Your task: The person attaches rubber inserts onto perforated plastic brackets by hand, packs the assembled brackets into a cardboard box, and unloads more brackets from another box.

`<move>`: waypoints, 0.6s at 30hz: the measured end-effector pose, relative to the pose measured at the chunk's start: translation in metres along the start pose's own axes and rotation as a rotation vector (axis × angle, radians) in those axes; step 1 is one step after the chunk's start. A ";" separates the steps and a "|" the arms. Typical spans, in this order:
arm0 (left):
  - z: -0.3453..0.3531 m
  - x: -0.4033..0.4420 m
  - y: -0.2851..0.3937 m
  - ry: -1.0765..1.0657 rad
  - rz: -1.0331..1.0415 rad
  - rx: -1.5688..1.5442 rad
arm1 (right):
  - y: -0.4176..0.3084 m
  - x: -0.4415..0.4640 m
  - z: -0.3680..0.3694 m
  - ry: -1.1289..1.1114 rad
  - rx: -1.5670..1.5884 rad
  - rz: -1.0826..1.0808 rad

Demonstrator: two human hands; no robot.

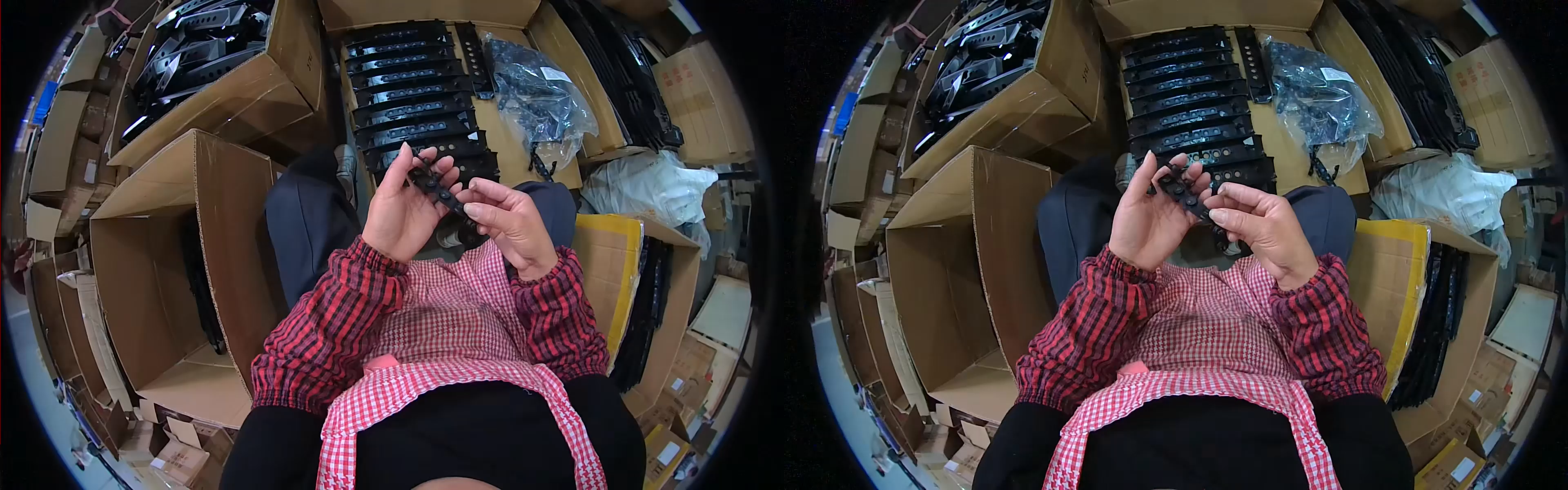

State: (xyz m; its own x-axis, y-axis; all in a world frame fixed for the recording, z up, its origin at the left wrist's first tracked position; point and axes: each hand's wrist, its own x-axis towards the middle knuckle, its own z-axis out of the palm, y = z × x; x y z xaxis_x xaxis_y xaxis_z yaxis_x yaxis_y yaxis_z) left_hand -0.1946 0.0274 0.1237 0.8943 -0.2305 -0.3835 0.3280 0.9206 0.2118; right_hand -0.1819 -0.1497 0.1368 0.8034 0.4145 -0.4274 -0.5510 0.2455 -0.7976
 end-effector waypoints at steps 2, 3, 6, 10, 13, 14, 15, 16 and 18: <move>0.003 -0.007 0.001 -0.008 0.026 0.019 | 0.003 -0.004 -0.004 -0.012 0.008 -0.029; 0.005 -0.010 0.001 -0.008 0.028 0.019 | 0.003 -0.008 -0.004 0.003 -0.027 -0.040; 0.009 -0.018 0.003 -0.021 0.025 0.001 | 0.003 -0.016 -0.003 -0.009 -0.113 -0.094; 0.008 -0.020 0.004 -0.097 0.018 -0.063 | -0.003 -0.021 0.001 -0.064 -0.224 -0.148; 0.010 -0.021 0.004 -0.114 0.041 -0.055 | -0.006 -0.023 0.002 -0.082 -0.271 -0.150; 0.011 -0.021 0.005 -0.113 0.061 -0.042 | -0.007 -0.024 0.002 -0.083 -0.273 -0.150; 0.012 -0.021 0.006 -0.113 0.063 -0.044 | -0.008 -0.024 0.002 -0.102 -0.270 -0.139; 0.012 -0.021 0.007 -0.119 0.058 -0.052 | -0.009 -0.024 0.002 -0.121 -0.267 -0.127; 0.012 -0.022 0.009 -0.125 0.053 -0.063 | -0.008 -0.022 -0.003 -0.137 -0.302 -0.127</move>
State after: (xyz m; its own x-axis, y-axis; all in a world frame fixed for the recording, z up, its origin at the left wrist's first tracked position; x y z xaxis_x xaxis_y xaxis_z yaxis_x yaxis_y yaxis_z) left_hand -0.2074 0.0369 0.1447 0.9420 -0.2150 -0.2579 0.2634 0.9495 0.1707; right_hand -0.1948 -0.1633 0.1512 0.8121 0.5164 -0.2717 -0.3403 0.0408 -0.9394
